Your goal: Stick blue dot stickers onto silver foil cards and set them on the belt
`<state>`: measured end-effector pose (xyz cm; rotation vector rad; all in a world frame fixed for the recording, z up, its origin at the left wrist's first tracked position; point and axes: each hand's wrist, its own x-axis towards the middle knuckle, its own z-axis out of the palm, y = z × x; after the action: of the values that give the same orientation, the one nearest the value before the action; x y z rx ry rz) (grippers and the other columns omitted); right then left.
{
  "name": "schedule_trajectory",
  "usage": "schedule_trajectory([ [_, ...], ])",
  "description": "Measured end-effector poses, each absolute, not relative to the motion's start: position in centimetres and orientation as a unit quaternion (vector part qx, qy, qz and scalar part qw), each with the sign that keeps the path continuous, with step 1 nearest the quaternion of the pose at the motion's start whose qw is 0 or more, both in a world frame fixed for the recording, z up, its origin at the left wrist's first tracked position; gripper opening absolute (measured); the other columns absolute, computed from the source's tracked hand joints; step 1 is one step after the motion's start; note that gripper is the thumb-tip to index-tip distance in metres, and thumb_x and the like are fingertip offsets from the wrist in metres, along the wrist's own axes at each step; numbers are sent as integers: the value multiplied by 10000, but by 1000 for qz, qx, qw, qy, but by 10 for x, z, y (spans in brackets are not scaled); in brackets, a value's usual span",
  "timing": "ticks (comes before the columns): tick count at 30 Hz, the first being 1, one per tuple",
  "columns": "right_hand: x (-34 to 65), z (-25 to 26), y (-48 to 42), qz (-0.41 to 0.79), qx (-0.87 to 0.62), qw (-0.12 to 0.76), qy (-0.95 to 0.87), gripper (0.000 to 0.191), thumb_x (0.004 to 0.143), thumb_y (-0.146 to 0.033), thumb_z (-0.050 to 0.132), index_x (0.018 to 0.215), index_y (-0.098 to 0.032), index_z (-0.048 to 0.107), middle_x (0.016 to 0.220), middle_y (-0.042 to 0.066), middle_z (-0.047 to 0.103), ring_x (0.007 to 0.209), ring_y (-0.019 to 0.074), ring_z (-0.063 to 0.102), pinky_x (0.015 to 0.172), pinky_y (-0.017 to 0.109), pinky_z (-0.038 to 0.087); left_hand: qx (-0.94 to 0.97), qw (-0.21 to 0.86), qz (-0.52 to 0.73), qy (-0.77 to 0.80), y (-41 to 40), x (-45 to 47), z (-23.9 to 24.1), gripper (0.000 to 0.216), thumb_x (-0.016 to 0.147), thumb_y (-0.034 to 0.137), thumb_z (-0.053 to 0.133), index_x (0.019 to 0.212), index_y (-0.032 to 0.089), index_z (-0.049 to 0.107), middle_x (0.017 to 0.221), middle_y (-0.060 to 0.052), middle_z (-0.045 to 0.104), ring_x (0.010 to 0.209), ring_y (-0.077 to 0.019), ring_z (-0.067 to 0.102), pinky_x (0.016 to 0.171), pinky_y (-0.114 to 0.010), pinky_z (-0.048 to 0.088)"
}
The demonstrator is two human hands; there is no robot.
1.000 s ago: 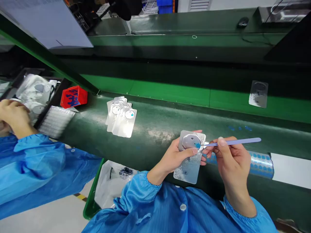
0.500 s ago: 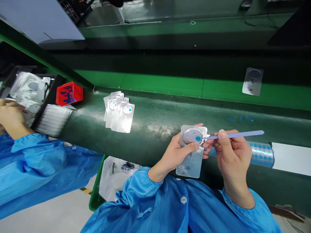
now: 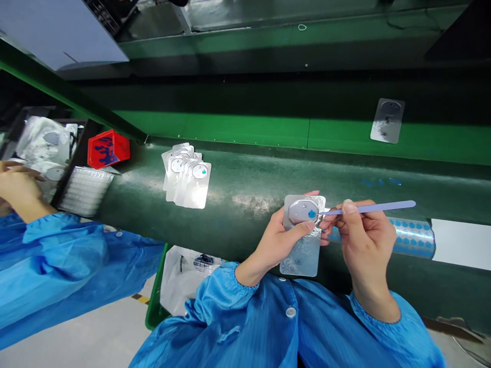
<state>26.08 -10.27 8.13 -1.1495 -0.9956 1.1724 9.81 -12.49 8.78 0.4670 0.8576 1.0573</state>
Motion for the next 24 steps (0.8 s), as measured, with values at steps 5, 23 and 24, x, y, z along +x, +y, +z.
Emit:
schedule_trajectory([
  [5, 260, 80, -102, 497, -490, 578, -424, 341, 1102, -543, 864, 978, -239, 771, 812, 27, 811, 650, 195, 758, 576, 310, 639, 213, 753, 481, 395, -125, 100, 88, 898, 871, 492, 1020, 1680, 273, 697, 1185, -87, 870, 934, -288, 868, 929, -482, 754],
  [23, 252, 80, -107, 337, -498, 642, -476, 215, 1131, -464, 757, 1048, -267, 732, 1116, 52, 712, 936, 225, 705, 884, 409, 594, 177, 705, 512, 457, -129, 107, 89, 882, 829, 603, 1031, 1573, 213, 759, 962, -51, 868, 745, -274, 854, 760, -423, 737],
  [24, 254, 79, -108, 363, -508, 601, -498, 196, 1139, -465, 752, 1123, -270, 771, 1172, 59, 711, 916, 211, 682, 849, 385, 579, 180, 699, 519, 458, -129, 107, 89, 847, 830, 580, 1028, 1551, 213, 775, 982, -53, 873, 780, -267, 857, 773, -398, 725],
])
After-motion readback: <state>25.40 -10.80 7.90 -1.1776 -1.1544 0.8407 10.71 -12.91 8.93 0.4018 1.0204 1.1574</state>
